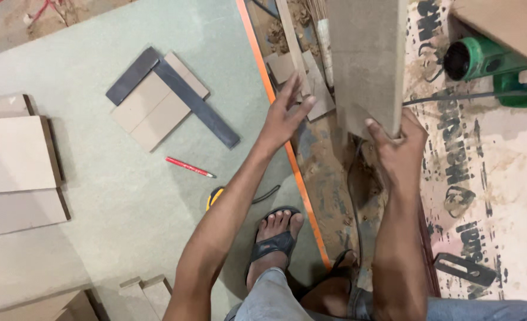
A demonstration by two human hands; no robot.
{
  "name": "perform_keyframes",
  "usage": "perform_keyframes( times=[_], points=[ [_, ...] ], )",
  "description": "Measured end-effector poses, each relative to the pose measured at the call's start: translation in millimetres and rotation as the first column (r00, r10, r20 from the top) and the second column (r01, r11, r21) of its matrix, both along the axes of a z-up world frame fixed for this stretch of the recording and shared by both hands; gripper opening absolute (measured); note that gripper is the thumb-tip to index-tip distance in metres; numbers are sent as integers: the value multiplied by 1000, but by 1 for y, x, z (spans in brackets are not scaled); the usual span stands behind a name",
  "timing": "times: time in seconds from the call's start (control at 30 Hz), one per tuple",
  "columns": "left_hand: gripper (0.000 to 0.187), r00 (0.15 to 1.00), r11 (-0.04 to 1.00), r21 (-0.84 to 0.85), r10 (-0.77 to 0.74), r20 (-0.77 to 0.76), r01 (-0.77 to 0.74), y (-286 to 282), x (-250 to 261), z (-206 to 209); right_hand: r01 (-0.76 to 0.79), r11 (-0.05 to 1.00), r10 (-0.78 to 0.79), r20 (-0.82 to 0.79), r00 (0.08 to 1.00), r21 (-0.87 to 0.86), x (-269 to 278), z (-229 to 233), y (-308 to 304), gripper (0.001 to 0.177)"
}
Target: The person measures and marks a piece of particle board using a tape measure and pencil. They then use a square ruler to guide a circular saw for cutting the board. The person repeats this process for multiple pieces, measuring, marking, and cutting them to size.
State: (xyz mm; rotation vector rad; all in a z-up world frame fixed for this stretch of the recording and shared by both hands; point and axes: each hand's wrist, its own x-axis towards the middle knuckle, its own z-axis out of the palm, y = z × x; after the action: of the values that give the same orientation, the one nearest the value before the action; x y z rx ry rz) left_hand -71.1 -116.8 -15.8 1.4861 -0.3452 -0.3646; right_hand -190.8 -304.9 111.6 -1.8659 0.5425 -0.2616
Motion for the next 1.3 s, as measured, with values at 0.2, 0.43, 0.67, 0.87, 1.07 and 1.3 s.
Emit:
perform_keyframes(
  times=[0.2,0.43,0.67,0.87,1.07,1.3],
  points=[
    [100,988,917,-372,-118,96,146,4,22,82,-62,983,109,273,956,-173,-6,-39,9,27],
    [105,986,878,-450,-159,41,160,28,-3,104,-99,995,88,329,940,17,-20,-69,23,25],
    [105,985,889,-426,-141,100,171,34,-1,108,-109,988,141,358,923,-109,-19,-54,30,39],
    [112,982,837,-515,-184,52,184,44,6,109,-61,910,241,401,884,-411,-15,-52,29,56],
    [146,949,748,-623,-314,-28,229,59,7,117,86,791,238,434,869,-605,-12,-64,29,49],
    [157,924,712,-678,-360,-129,183,73,5,130,140,753,219,446,868,-643,-8,-64,35,51]
  ],
)
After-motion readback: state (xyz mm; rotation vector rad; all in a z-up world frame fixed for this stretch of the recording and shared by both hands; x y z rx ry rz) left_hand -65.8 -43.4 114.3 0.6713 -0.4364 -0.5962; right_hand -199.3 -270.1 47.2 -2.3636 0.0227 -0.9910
